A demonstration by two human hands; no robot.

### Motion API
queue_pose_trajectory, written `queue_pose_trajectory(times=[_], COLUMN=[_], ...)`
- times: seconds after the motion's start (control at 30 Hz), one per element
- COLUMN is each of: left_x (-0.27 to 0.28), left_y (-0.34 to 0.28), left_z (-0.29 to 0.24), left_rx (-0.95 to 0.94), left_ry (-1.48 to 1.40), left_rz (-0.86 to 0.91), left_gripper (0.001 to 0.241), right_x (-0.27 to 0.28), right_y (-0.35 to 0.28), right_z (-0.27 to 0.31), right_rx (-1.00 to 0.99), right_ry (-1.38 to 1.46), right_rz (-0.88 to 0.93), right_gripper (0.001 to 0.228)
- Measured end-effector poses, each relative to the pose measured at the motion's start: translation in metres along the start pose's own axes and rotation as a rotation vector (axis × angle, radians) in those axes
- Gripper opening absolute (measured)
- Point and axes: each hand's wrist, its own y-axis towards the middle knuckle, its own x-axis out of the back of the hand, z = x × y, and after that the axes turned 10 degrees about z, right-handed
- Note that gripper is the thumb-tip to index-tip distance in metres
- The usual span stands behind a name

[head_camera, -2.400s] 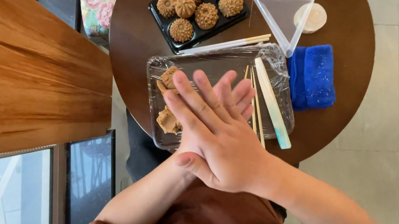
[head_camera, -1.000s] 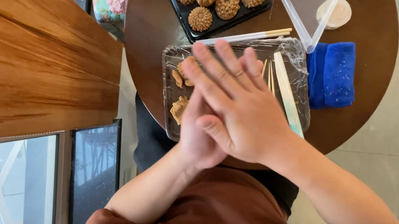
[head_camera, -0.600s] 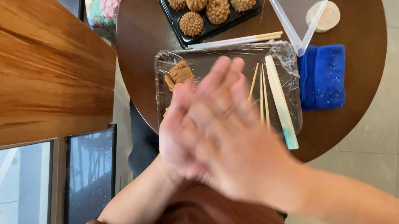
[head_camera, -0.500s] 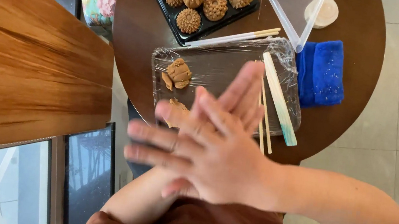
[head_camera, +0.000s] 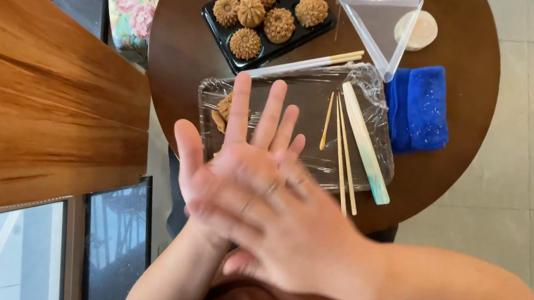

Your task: Shaping small pieces of pastry dough into balls and then using chopsticks to create heart-shaped indentations.

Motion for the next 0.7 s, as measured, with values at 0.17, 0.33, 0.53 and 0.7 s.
queue_pose_trajectory(times=[0.17, 0.33, 0.53, 0.7], left_x=[0.000, -0.001, 0.003, 0.000], left_y=[-0.004, -0.008, -0.007, 0.046], left_z=[0.018, -0.006, 0.012, 0.107], left_rx=[0.082, -0.042, 0.091, -1.227], left_ry=[-0.063, -0.064, -0.110, 0.164], left_rz=[-0.033, 0.004, -0.030, 0.080], left_gripper=[0.091, 0.085, 0.090, 0.078], right_x=[0.009, -0.006, 0.016, -0.005], right_y=[0.021, 0.018, 0.031, 0.018], right_z=[-0.017, 0.005, -0.021, -0.016], right_rx=[-0.203, -0.024, -0.361, -0.062], right_ry=[-0.031, 0.076, -0.177, 0.484], right_rz=[-0.081, 0.054, 0.063, -0.065], right_gripper=[0.073, 0.080, 0.077, 0.071])
